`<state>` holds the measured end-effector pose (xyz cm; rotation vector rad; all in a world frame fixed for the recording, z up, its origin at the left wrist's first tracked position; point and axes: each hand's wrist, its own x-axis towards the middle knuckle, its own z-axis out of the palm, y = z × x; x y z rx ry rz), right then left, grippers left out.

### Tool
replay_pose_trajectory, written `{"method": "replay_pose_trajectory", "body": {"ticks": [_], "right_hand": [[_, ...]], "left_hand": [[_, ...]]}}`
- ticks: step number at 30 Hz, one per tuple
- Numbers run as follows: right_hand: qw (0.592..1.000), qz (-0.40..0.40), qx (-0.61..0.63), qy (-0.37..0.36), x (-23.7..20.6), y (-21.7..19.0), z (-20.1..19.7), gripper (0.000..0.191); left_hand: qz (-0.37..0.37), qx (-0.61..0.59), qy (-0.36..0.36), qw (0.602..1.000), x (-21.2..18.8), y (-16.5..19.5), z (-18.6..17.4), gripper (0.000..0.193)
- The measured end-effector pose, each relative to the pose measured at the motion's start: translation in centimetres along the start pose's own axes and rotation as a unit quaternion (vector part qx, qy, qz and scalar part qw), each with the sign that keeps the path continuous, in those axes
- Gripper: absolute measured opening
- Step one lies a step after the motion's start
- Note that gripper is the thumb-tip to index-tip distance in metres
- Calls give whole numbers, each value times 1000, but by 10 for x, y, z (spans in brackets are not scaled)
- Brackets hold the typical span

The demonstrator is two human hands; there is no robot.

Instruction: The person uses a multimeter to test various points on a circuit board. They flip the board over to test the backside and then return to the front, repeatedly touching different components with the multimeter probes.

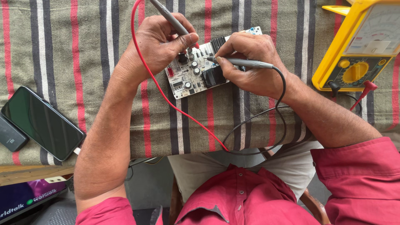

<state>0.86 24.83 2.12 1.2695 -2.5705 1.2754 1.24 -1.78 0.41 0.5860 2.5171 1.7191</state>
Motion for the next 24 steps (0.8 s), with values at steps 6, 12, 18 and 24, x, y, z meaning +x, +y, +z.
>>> {"method": "replay_pose_trajectory", "body": {"ticks": [6, 12, 18, 24], "right_hand": [[1000, 4, 12, 22, -1, 2, 0, 6], [1000, 0, -5, 26, -1, 2, 0, 7], [1000, 2, -6, 22, 1, 1, -1, 7], [1000, 0, -7, 19, 1, 0, -2, 6]], "left_hand": [[-13, -38, 4, 999, 1, -1, -1, 10], [34, -31, -7, 999, 0, 1, 5, 9], [-7, -8, -3, 1000, 1, 5, 6, 9], [4, -19, -5, 1000, 0, 5, 6, 8]]}}
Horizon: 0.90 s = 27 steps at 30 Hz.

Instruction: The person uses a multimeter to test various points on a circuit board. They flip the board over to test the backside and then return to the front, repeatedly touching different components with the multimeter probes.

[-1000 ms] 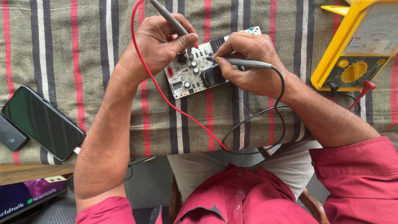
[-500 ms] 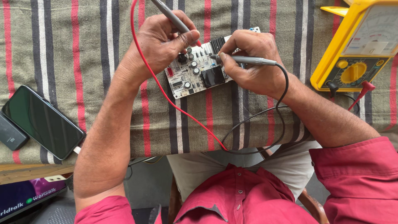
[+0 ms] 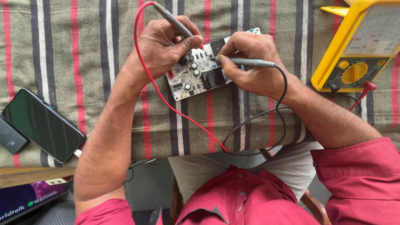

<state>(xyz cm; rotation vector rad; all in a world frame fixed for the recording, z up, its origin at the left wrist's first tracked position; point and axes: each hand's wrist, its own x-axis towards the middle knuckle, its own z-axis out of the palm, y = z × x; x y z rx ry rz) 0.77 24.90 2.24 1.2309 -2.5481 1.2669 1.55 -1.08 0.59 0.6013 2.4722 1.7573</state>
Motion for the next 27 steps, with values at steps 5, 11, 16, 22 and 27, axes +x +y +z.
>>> {"method": "replay_pose_trajectory", "body": {"ticks": [5, 11, 16, 22, 27], "right_hand": [[1000, -8, 10, 5, 0, 1, 1, 5], [1000, -6, 13, 14, -1, 3, 2, 5], [999, -14, 25, 16, -1, 2, 1, 5], [1000, -10, 23, 7, -2, 2, -1, 6], [999, -7, 29, 12, -1, 3, 2, 5]], "left_hand": [[9, -31, -12, 999, 1, -2, -1, 7], [-5, -30, -11, 999, 2, -2, 0, 7], [-35, -18, -13, 999, 3, 2, 2, 7], [-36, -17, -22, 999, 3, 3, 3, 8], [-27, -36, -18, 999, 2, 0, 0, 6]]}}
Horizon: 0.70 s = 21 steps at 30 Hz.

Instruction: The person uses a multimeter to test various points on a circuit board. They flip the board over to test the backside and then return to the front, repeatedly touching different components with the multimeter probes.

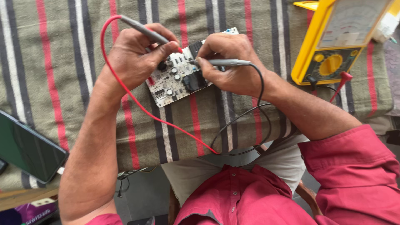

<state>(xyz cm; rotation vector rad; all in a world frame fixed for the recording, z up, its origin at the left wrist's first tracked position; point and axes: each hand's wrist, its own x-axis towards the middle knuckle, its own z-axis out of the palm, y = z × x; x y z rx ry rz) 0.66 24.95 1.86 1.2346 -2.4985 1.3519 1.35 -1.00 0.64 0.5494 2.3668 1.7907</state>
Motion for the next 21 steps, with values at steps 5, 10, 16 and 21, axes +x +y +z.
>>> {"method": "replay_pose_trajectory", "body": {"ticks": [5, 10, 16, 21], "right_hand": [[1000, 9, -9, -1, 0, -2, -1, 5], [999, 17, -27, -8, 1, -4, -1, 6], [999, 19, -32, -8, 1, -4, -2, 7], [999, 12, -32, -8, 1, -4, -1, 7]], "left_hand": [[23, 2, 2, 1000, -2, -4, -2, 4], [47, 45, 5, 998, -2, -6, -2, 5], [46, 57, 8, 997, -1, -5, -1, 6], [38, 48, 9, 998, -2, -6, -1, 6]]}}
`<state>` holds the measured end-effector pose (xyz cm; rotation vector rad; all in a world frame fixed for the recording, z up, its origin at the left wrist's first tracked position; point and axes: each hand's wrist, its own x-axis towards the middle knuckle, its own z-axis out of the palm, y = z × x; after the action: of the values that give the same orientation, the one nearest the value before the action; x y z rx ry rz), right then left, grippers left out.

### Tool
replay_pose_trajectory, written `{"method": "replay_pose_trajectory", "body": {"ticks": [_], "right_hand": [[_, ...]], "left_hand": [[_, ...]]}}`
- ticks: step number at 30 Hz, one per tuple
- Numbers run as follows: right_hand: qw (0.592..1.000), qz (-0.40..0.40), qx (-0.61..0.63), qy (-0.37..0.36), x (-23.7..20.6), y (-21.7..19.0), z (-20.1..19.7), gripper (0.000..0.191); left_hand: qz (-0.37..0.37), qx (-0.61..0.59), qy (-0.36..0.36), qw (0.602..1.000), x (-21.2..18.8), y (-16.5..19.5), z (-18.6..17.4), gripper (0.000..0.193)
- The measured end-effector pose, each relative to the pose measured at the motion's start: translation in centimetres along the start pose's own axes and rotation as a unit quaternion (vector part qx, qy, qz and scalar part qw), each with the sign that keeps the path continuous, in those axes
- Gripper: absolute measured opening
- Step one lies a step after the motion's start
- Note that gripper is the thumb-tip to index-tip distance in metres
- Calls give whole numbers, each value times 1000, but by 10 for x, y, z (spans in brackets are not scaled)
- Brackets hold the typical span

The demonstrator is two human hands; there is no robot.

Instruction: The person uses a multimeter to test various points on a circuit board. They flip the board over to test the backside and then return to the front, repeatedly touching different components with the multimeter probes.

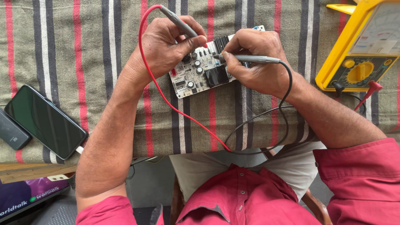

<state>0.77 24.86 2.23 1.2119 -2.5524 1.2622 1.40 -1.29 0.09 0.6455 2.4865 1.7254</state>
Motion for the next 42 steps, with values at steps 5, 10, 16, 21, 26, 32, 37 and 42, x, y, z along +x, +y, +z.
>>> {"method": "replay_pose_trajectory", "body": {"ticks": [5, 10, 16, 21, 26, 32, 37, 42], "right_hand": [[1000, 0, 1, -2, -1, 1, 0, 7], [1000, -4, -4, -5, 0, 3, 2, 6], [1000, -1, 0, -4, -1, 3, 0, 6], [1000, -4, 0, -2, -1, 2, -1, 7], [1000, 1, 3, -1, 0, 2, -1, 6], [1000, 2, 2, 2, 0, 0, -1, 7], [999, 34, 19, -5, 0, -3, -1, 6], [997, 51, 48, -15, 1, -5, 0, 5]], "left_hand": [[-2, 13, 3, 1000, 0, -1, 0, 8], [-16, 13, 5, 1000, -1, -2, 1, 8], [10, 5, 3, 1000, 0, -1, 3, 7], [-4, 1, 4, 1000, 1, 0, 2, 7], [-2, 13, 2, 1000, 1, -1, 2, 7], [29, 1, 2, 1000, 1, -4, 2, 8], [32, 21, 25, 999, 2, -3, 0, 8], [-39, 8, 37, 999, 1, 0, -6, 14]]}}
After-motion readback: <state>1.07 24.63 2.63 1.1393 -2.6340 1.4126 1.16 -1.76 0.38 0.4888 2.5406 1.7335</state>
